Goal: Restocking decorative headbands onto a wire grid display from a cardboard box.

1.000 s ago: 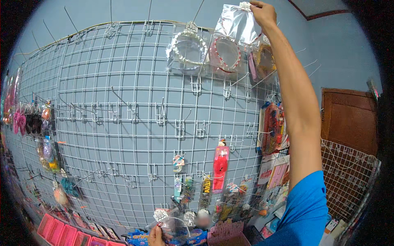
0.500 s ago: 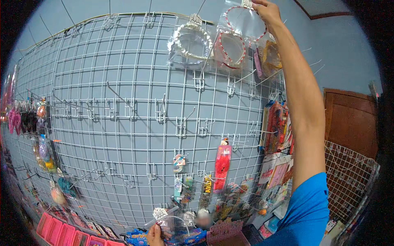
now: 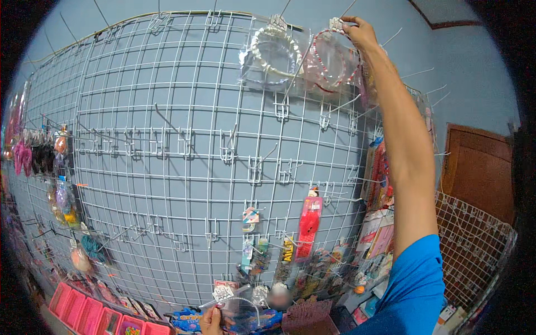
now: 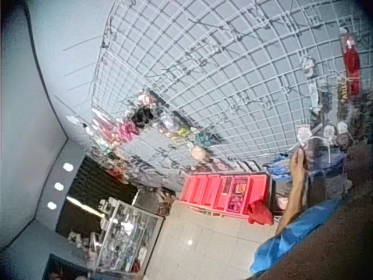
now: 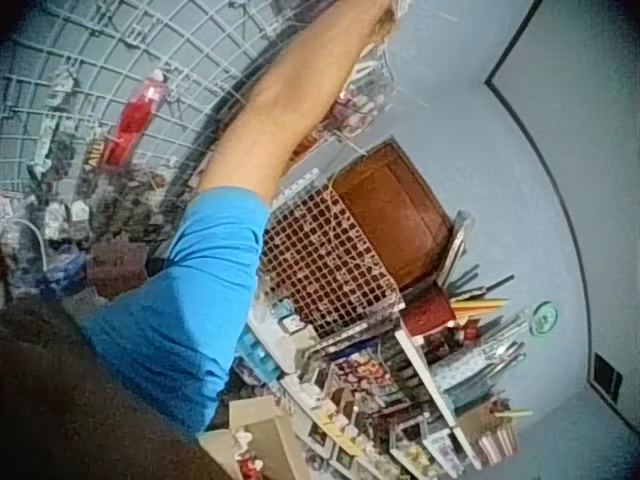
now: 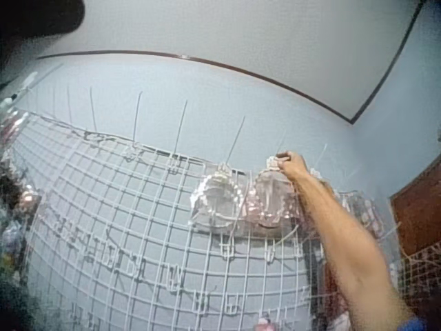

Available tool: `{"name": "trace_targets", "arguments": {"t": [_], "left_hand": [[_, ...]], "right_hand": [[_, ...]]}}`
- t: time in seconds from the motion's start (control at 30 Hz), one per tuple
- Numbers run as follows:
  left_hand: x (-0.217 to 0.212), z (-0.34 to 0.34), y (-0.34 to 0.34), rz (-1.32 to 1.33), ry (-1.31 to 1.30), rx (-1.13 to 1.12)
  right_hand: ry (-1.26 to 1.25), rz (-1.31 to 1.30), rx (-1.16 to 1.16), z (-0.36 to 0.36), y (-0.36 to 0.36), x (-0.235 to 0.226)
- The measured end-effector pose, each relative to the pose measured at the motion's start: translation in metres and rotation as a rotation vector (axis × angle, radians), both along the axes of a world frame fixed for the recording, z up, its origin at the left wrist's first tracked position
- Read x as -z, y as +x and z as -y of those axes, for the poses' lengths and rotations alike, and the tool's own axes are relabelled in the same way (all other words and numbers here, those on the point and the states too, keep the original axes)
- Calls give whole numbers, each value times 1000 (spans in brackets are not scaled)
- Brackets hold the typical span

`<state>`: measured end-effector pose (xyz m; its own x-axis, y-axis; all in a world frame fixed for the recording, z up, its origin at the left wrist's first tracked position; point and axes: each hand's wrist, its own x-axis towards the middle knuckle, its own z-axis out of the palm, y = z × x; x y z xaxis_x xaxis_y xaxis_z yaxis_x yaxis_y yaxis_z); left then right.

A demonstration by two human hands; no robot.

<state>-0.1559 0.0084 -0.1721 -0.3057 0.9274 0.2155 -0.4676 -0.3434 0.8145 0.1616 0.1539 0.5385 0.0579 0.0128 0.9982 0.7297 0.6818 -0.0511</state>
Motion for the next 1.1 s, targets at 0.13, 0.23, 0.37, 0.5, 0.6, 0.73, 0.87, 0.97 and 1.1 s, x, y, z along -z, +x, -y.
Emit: {"name": "trace_targets", "arguments": {"t": [0.13,0.23,0.37,0.5,0.6,0.73,0.87,0.97,1.1], "left_hand": [[-7,9,0,-31,-73,10],[-8,16,-7,-63,-62,36],[-1,18,-15,-120,-29,77],[-2,22,-14,-115,24,103],[-7,23,-7,-95,25,113],[-28,38,-5,-145,2,173],[-57,31,15,-226,50,222],[-86,29,26,-254,92,203],[-112,17,39,-298,150,208]], "right_hand": [[-23,17,50,-4,1,4],[80,6,227,17,-17,26],[422,112,412,74,-29,64],[349,164,31,156,-85,165],[189,425,-4,174,-67,234],[-95,724,-90,173,-79,345],[-285,722,-233,177,-71,424],[-382,610,-287,172,-71,455],[-400,503,-286,169,-67,464]]}}
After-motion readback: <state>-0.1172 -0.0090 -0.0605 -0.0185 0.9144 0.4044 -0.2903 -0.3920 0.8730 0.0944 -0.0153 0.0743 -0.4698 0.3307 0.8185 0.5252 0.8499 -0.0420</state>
